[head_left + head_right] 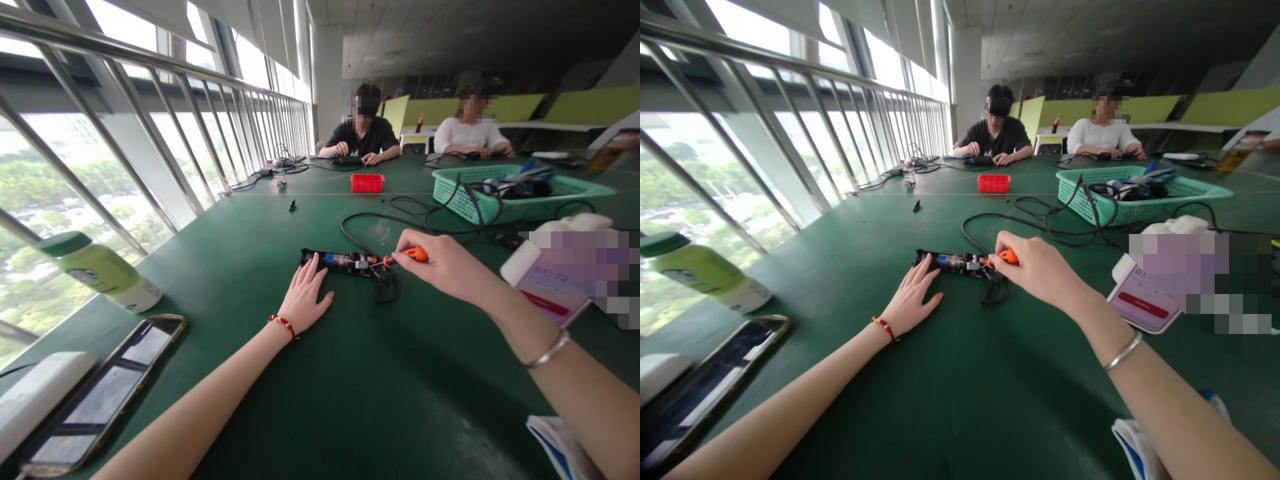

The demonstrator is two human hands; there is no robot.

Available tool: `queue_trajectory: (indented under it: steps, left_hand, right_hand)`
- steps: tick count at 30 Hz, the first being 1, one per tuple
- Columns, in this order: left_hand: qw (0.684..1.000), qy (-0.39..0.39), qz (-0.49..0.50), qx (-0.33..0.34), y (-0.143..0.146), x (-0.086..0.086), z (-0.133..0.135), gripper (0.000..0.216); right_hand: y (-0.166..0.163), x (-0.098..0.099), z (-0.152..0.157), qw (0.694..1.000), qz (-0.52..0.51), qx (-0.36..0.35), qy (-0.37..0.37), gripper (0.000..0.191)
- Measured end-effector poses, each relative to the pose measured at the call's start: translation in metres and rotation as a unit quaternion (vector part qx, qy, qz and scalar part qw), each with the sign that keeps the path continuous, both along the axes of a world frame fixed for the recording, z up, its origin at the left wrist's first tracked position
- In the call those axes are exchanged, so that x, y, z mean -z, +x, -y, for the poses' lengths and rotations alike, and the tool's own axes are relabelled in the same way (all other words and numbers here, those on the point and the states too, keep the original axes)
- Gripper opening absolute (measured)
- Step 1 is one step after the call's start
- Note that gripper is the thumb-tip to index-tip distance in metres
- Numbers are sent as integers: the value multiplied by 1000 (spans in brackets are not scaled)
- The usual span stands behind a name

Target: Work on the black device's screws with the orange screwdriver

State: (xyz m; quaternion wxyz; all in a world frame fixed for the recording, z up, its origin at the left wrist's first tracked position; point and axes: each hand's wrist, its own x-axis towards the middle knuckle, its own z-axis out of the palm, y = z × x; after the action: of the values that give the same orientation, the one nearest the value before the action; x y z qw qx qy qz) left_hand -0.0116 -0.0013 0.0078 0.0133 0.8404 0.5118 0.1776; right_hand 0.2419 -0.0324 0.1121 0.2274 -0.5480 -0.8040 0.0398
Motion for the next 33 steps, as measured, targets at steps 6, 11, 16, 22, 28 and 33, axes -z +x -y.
queue_trajectory:
  steps: [6, 11, 16, 22, 28, 33]
  left_hand:
    - [1000, 10, -9, -1, 0, 2, 1, 49]
    - [1000, 12, -12, 10, 0, 1, 0, 46]
    - [1000, 11, -15, 10, 0, 0, 1, 46]
    - [1000, 12, -8, 5, 0, -1, 3, 45]
    - [1000, 23, -4, 9, -1, 2, 2, 44]
    - [1000, 28, -11, 7, -2, 2, 2, 44]
  right_hand:
    - [0, 1, 0, 999, -11, -9, -30, 11]
    - [0, 5, -6, 998, -52, 32, 0, 17]
    - [-2, 12, -12, 990, -117, 60, 59, 20]
    - [-8, 15, -6, 988, -150, 3, 37, 14]
    - [-17, 8, -12, 991, -120, -50, 36, 17]
    - [-16, 6, -13, 995, -82, -34, 38, 19]
